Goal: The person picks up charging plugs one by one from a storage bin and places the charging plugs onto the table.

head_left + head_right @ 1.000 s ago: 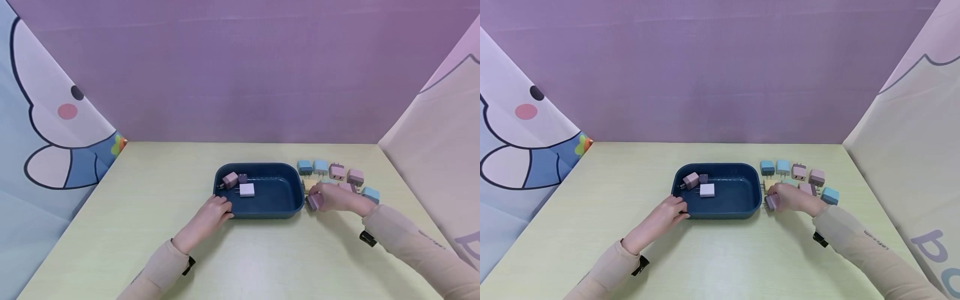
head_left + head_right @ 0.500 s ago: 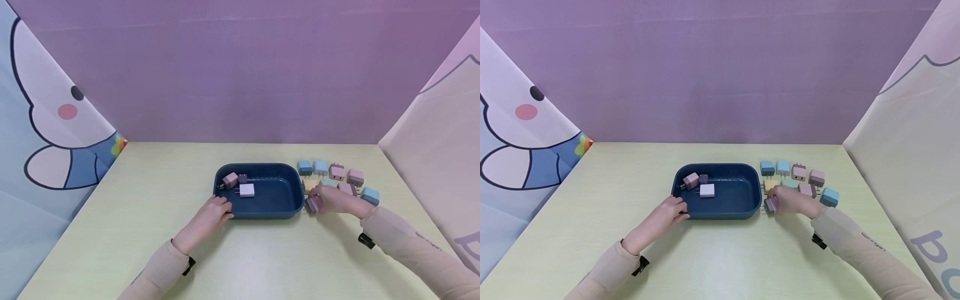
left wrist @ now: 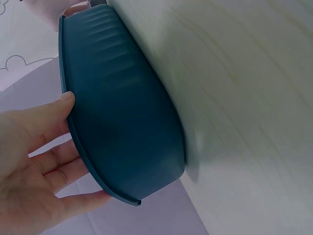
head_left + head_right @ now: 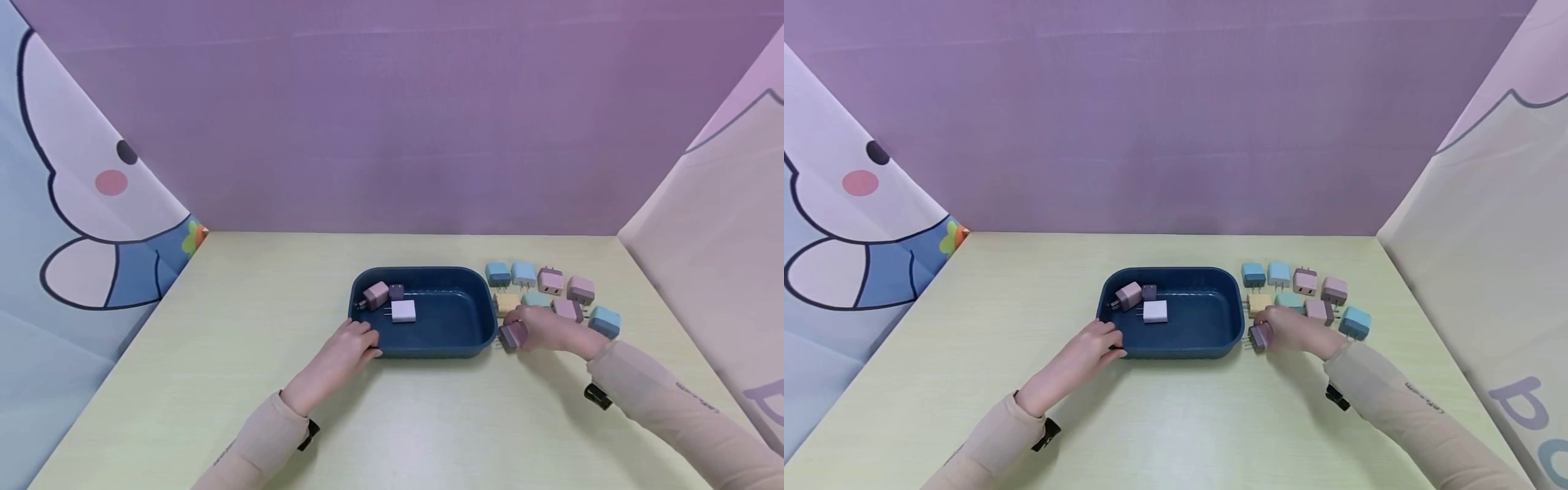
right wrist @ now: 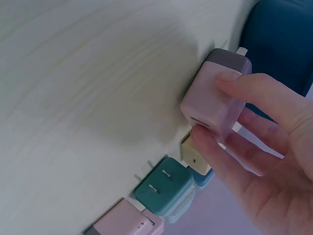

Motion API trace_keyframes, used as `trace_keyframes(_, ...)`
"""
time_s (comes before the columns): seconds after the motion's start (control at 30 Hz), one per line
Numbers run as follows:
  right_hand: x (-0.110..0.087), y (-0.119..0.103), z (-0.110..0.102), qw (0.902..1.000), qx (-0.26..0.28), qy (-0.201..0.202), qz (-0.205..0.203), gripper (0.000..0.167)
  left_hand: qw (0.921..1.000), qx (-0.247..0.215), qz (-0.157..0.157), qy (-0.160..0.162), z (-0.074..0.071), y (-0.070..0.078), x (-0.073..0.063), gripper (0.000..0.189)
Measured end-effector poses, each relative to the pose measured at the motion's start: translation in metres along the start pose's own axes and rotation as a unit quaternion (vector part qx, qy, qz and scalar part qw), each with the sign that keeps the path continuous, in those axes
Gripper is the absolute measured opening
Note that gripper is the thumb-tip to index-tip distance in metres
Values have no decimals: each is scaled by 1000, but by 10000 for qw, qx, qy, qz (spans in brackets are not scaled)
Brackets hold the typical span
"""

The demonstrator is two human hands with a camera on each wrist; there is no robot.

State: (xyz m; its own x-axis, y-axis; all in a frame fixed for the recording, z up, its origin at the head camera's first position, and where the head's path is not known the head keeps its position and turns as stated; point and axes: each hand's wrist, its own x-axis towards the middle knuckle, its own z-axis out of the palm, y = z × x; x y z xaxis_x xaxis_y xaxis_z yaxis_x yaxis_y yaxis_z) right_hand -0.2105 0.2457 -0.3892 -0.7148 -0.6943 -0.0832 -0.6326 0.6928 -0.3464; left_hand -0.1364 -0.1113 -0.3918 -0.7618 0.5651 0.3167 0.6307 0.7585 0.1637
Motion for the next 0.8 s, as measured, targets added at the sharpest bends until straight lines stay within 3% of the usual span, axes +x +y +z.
trace_keyframes(0.5,-2,2,2,9998,182,-73,97,36,10000,-47,-58,9,0,1,-1,16)
trace_keyframes(0.8,-4,1,-12,9988,210,-273,347,43,10000,-17,-22,3,0,0,0,16)
